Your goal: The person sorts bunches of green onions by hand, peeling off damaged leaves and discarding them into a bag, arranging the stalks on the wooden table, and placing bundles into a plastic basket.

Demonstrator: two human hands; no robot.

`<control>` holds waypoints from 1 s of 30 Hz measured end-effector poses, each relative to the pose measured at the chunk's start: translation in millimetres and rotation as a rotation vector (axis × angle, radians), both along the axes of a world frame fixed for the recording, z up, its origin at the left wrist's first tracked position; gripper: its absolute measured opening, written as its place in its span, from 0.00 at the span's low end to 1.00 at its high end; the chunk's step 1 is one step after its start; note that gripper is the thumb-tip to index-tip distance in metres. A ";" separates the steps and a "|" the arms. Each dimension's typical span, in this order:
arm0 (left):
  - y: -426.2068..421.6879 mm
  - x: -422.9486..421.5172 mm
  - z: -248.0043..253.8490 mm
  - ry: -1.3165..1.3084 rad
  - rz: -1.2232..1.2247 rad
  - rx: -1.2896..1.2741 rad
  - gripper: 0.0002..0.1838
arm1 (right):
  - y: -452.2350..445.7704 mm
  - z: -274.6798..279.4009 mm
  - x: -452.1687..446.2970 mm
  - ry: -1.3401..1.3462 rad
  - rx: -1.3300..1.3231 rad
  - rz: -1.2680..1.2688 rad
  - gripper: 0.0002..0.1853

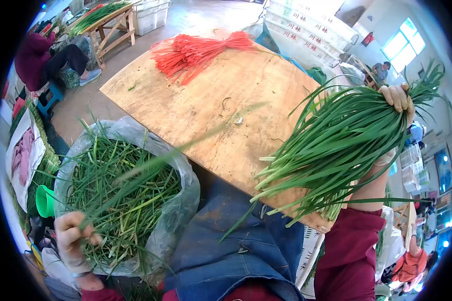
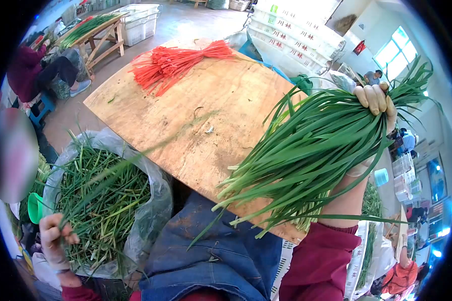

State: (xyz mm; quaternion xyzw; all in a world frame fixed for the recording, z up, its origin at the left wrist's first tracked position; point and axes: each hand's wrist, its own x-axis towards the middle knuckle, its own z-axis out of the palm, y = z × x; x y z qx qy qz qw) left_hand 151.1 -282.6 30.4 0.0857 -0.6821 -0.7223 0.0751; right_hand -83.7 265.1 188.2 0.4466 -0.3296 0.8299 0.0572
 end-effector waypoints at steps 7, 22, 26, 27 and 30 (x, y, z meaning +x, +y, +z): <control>41.5 -20.1 -34.3 -0.094 0.038 -1.172 0.15 | -8.0 6.8 -1.4 0.027 0.051 0.079 0.10; 251.1 -109.5 -28.8 0.887 -0.502 -0.967 0.20 | -8.8 6.0 -8.7 0.227 0.039 0.197 0.11; 253.9 -116.3 -22.8 0.963 -0.533 -1.026 0.17 | -11.1 7.8 0.8 0.185 0.012 0.175 0.12; 255.1 -117.6 -22.6 0.966 -0.567 -1.004 0.16 | -6.8 9.0 0.1 0.191 0.032 0.193 0.11; 263.8 -122.1 -34.2 0.853 -0.604 -0.704 0.15 | 2.3 9.4 -4.5 0.215 0.062 0.281 0.15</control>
